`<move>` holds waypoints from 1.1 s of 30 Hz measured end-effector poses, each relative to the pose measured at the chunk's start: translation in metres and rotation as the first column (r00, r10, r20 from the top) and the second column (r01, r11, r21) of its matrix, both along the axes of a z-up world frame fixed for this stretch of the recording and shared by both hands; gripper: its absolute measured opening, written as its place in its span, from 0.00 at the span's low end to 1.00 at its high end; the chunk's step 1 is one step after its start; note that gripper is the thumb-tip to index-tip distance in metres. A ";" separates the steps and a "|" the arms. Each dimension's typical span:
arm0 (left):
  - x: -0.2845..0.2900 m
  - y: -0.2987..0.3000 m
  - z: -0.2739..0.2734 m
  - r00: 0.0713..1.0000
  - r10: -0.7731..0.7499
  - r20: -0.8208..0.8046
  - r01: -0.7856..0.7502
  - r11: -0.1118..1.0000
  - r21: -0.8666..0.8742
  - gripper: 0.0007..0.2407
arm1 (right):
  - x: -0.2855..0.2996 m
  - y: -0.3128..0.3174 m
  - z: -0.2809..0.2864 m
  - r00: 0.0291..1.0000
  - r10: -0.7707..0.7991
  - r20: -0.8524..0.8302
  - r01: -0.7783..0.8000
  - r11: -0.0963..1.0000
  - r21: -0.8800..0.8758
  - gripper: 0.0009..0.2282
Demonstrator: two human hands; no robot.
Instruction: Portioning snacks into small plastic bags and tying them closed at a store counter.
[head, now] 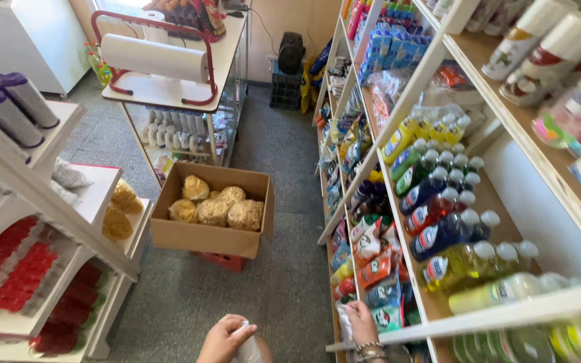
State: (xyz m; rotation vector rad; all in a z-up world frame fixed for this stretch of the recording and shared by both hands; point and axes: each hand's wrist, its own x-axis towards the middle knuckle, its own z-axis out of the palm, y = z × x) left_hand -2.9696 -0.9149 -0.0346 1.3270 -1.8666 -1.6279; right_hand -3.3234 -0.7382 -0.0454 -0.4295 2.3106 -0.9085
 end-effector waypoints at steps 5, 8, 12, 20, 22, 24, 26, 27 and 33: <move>-0.097 -0.128 0.015 0.971 0.108 0.215 -0.170 0.941 0.293 0.14 | -0.117 -0.219 0.001 0.966 0.240 -0.095 -0.258 0.907 -0.332 0.06; -0.168 -0.216 -0.007 0.958 0.165 0.236 -0.248 0.888 0.388 0.15 | -0.173 -0.320 0.028 0.960 0.268 -0.081 -0.279 0.890 -0.359 0.07; -0.285 -0.359 -0.062 0.957 0.258 -0.133 -0.227 0.951 0.212 0.13 | -0.269 -0.441 0.009 0.987 0.136 0.084 -0.093 0.916 -0.391 0.05; -0.458 -0.597 0.125 0.979 0.170 -0.110 -0.189 0.963 -0.190 0.16 | -0.419 -0.644 -0.016 0.988 0.130 0.084 -0.100 0.952 -0.289 0.06; -0.489 -0.663 0.137 0.975 0.186 -0.118 -0.209 0.952 -0.226 0.15 | -0.447 -0.714 -0.026 0.980 0.174 0.093 -0.138 0.943 -0.302 0.06; -0.515 -0.731 0.133 0.948 0.257 -0.189 -0.315 0.852 -0.418 0.15 | -0.472 -0.789 -0.023 0.967 0.252 0.037 -0.235 0.938 -0.254 0.06; -0.531 -0.796 0.128 0.923 0.349 -0.164 -0.385 0.805 -0.452 0.14 | -0.494 -0.869 -0.014 0.938 0.346 -0.013 -0.340 0.914 -0.221 0.07; -0.537 -0.826 0.129 0.898 0.416 -0.141 -0.429 0.759 -0.490 0.12 | -0.504 -0.911 -0.004 0.908 0.415 -0.065 -0.419 0.888 -0.191 0.08; -0.526 -0.993 0.094 0.681 0.730 -0.061 -0.533 0.436 -0.725 0.12 | -0.509 -1.109 0.079 0.711 0.703 0.009 -0.683 0.693 -0.230 0.07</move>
